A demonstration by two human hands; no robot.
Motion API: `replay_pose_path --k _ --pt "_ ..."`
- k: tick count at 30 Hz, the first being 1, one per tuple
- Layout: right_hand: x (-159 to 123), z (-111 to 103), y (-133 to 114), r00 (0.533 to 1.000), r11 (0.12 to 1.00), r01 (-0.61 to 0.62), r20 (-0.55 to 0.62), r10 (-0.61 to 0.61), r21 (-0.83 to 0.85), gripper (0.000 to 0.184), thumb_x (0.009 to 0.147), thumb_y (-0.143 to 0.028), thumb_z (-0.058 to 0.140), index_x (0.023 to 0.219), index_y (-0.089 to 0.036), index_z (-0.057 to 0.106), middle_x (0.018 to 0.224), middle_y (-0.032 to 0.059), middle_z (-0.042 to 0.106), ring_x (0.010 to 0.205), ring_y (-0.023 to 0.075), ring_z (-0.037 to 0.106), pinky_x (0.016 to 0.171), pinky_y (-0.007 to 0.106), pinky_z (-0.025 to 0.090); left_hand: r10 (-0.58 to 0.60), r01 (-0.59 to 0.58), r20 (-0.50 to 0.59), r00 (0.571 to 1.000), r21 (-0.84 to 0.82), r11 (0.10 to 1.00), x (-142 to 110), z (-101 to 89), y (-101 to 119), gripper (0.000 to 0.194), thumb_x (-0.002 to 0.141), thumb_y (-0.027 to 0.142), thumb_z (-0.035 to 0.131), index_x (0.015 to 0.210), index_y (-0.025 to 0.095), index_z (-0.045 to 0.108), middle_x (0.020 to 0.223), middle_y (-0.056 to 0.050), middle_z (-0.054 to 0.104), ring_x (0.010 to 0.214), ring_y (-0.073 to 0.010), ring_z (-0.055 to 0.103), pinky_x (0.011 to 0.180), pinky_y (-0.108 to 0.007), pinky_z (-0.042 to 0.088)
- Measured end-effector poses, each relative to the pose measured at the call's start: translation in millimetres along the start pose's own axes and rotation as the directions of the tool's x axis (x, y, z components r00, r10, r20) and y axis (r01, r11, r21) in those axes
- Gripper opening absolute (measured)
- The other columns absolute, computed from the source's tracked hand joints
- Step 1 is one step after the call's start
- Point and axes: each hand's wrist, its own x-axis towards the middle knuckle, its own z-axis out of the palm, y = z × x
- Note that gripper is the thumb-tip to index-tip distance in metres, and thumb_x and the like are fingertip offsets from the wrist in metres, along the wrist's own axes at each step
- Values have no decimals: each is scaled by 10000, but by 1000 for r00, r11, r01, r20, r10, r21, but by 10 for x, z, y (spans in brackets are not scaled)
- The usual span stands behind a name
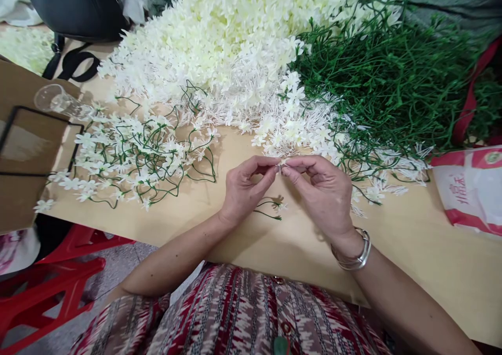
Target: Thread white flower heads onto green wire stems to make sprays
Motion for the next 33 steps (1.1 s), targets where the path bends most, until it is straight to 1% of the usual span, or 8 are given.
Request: replay_pose_path --k 2,7,12,14,16,21,27,33 --pt "2 -7 -1 999 1000 11 30 -12 9 32 922 -240 801 951 -253 797 933 0 822 889 178 765 887 351 625 3 -3 -1 1000 28 1000 2 -10 -2 131 975 293 734 1027 202 813 967 -45 849 801 -148 782 793 -260 637" --pt "43 -21 10 986 978 164 5 -165 -129 64 941 -229 778 893 -271 777 934 11 757 924 195 719 860 383 602 53 -53 1 999 14 998 -8 -3 -14 108 968 274 750 1018 202 813 944 -44 845 791 -149 778 804 -268 632" --pt "85 -47 49 989 988 149 35 -147 -45 42 940 -234 781 915 -265 768 1171 60 762 1116 231 737 1013 461 608 20 -20 9 1000 -28 999 -17 9 -5 121 981 315 750 1007 206 795 962 -42 844 824 -158 795 826 -280 646" --pt "97 -69 60 979 982 188 82 -187 -12 65 951 -222 773 917 -278 768 1126 45 800 1090 238 761 1022 481 618 19 -18 9 1000 -45 999 -21 1 6 134 983 337 753 1006 208 784 967 -41 842 839 -159 799 839 -282 654" --pt "101 -90 61 958 961 274 98 -269 -35 103 951 -197 775 920 -295 771 1022 20 817 1010 230 778 952 460 642 45 -44 18 999 -62 997 -28 -10 14 125 987 329 749 1007 209 777 958 -42 841 837 -156 800 838 -276 658" --pt "68 -102 28 900 886 436 59 -432 -159 211 944 -131 769 1015 -330 773 955 -6 816 937 225 784 857 442 660 132 -130 15 991 -93 987 -41 -24 17 106 987 282 747 1039 194 778 990 -67 845 863 -154 806 858 -273 665" --pt "45 -84 1 905 875 425 75 -420 -231 214 964 -141 755 1072 -322 786 993 16 823 934 227 782 849 430 660 234 -234 12 972 -33 972 -9 -58 24 63 983 231 750 1017 189 782 980 -64 849 853 -142 807 853 -255 664" --pt "56 -84 36 914 898 406 81 -397 -168 203 952 -137 757 1021 -326 782 966 14 805 927 234 774 836 428 647 163 -163 0 987 -76 984 -24 -36 8 99 986 281 755 1038 200 779 974 -60 838 844 -145 799 843 -267 666"
